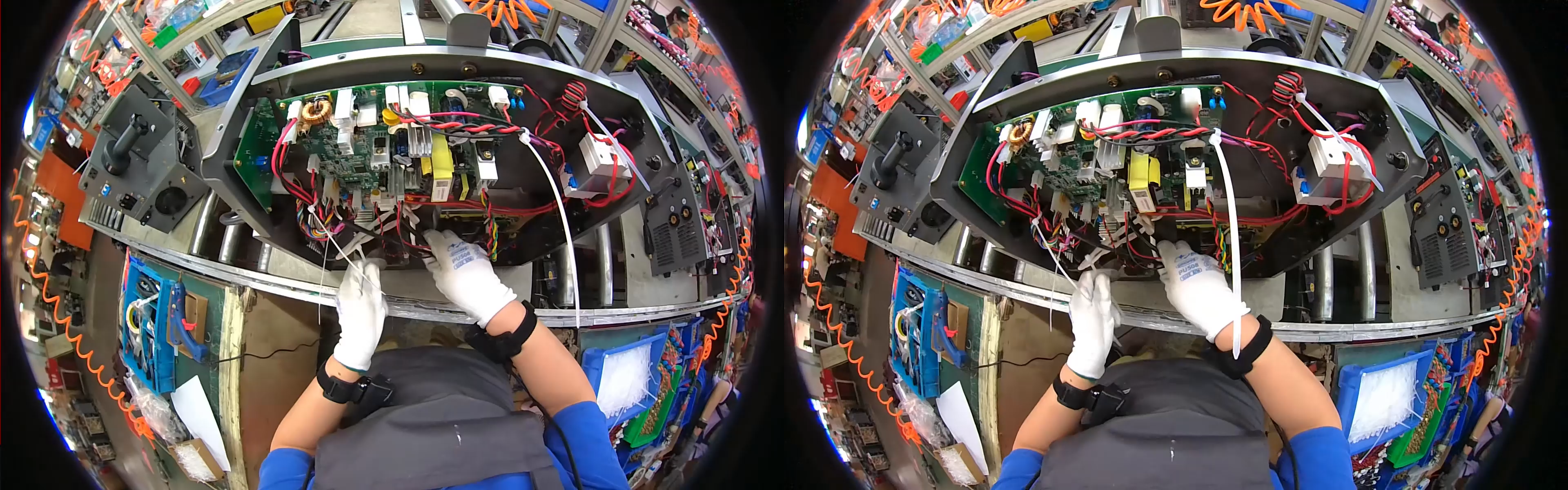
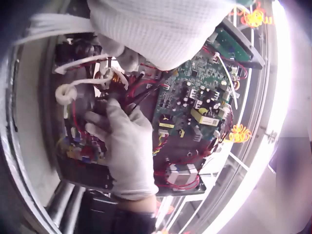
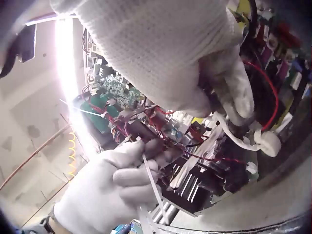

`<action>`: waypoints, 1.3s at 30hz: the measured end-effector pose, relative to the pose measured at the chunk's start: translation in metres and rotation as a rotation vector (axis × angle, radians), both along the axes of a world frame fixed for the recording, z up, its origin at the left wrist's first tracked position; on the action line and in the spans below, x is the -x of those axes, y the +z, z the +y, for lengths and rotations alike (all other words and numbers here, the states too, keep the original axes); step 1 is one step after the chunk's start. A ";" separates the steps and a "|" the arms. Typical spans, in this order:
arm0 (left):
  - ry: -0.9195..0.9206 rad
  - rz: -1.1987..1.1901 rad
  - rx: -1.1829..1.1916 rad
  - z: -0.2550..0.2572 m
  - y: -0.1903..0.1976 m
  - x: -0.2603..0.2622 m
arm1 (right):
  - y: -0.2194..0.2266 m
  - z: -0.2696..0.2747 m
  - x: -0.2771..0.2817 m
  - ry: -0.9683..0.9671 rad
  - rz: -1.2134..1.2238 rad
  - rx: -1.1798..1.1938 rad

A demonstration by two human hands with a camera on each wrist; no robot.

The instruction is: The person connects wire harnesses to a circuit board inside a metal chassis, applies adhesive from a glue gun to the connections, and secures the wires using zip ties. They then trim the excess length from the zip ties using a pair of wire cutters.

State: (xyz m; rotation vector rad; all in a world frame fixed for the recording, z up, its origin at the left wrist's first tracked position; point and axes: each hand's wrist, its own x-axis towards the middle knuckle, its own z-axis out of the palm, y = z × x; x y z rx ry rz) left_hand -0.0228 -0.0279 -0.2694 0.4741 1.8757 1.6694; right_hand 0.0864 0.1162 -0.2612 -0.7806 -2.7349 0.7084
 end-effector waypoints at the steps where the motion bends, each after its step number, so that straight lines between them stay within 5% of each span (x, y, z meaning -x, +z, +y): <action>1: -0.004 -0.003 -0.001 -0.005 0.001 -0.001 | 0.005 -0.003 -0.001 -0.012 -0.024 0.030; 3: -0.130 0.803 0.013 -0.013 0.001 -0.005 | -0.003 -0.012 -0.013 0.012 0.080 -0.004; 5: -0.144 0.674 -0.091 -0.012 -0.002 -0.010 | -0.002 -0.025 -0.026 -0.022 0.157 0.067; 9: -0.252 0.886 -0.182 -0.009 -0.004 -0.001 | -0.029 -0.046 -0.067 -0.108 0.423 0.208; 10: -0.291 0.889 -0.155 -0.011 -0.002 -0.001 | -0.027 -0.054 -0.072 -0.214 0.522 0.421; 11: -0.334 0.894 -0.126 -0.014 -0.002 0.000 | -0.035 -0.047 -0.078 -0.222 0.521 0.417; 13: -0.389 0.950 -0.112 -0.012 0.000 0.003 | -0.052 -0.026 -0.086 -0.319 0.108 0.808; 15: -0.488 0.942 -0.084 -0.005 0.017 0.000 | -0.048 -0.023 -0.074 -0.325 0.580 1.528; 17: -0.547 0.934 -0.061 0.005 0.022 0.006 | -0.046 -0.019 -0.059 -0.299 0.824 1.838; 20: -0.530 0.976 0.033 0.020 0.023 0.013 | -0.045 -0.029 -0.043 -0.285 1.035 1.944; 25: -0.489 0.965 0.105 0.028 0.021 0.019 | -0.030 -0.019 -0.037 -0.309 1.100 1.533; 29: -0.470 0.901 0.197 0.026 0.026 0.016 | -0.023 -0.001 -0.042 -0.349 0.864 1.289; 35: -0.403 0.998 -0.068 0.015 0.008 0.020 | -0.045 -0.008 -0.050 -0.353 0.669 1.138; 39: -0.437 0.922 0.053 0.003 0.000 0.023 | -0.036 -0.019 -0.043 -0.368 0.457 0.901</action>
